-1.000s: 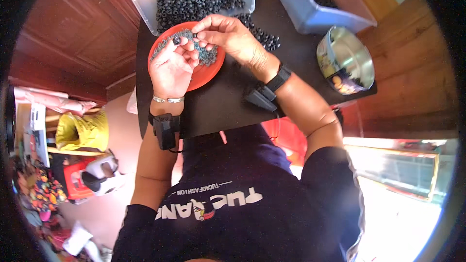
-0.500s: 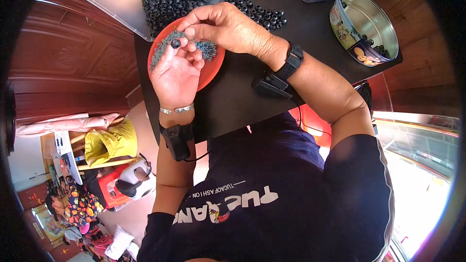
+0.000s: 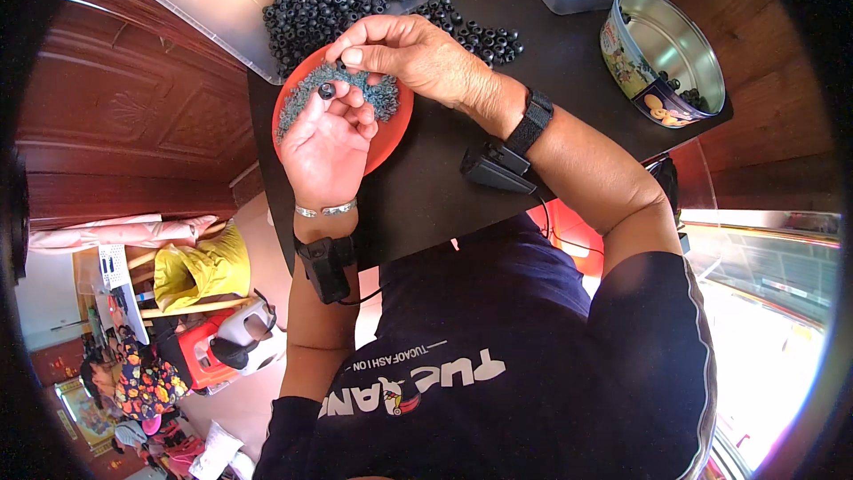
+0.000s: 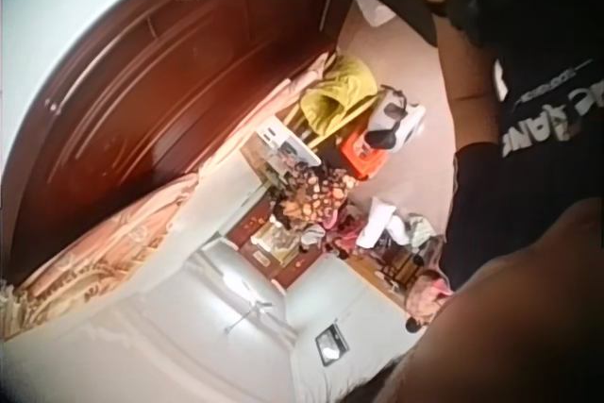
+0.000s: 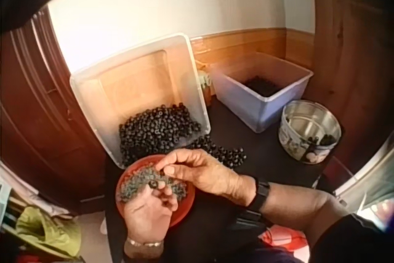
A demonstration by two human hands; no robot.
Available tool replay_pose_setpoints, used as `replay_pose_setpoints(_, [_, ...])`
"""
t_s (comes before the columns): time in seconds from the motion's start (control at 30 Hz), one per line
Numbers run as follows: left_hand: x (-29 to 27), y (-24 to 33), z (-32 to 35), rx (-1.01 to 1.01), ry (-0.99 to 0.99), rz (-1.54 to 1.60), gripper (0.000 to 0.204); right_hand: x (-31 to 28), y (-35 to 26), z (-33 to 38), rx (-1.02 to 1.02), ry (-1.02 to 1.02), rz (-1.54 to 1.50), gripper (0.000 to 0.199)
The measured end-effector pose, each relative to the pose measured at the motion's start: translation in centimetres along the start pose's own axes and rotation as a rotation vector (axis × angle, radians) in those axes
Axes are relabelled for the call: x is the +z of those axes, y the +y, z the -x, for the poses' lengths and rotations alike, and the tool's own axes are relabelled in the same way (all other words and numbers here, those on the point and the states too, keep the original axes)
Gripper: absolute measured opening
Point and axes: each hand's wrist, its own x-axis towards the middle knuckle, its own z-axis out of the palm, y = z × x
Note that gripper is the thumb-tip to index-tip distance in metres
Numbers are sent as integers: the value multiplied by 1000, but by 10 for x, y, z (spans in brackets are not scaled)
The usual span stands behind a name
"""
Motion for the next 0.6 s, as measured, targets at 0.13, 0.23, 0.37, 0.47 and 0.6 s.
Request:
replay_pose_setpoints(0.13, [0,0,0,-32,-29,-1,26,0,3,0,14,-26,-3,19])
replay_pose_setpoints(0.23, [1,0,0,-21,-23,-23,26,2,5,0,-42,-33,19,19])
replay_pose_setpoints(0.37, [1,-2,1,-13,16,-40,26,5,3,1,-41,-43,28,20])
replay_pose_setpoints(0.47, [1,-3,0,-8,7,-37,26,7,5,3,-33,-24,46,19])
replay_pose_setpoints(0.6, [2,-4,0,0,6,-39,26,8,5,4,-59,-14,129,20])
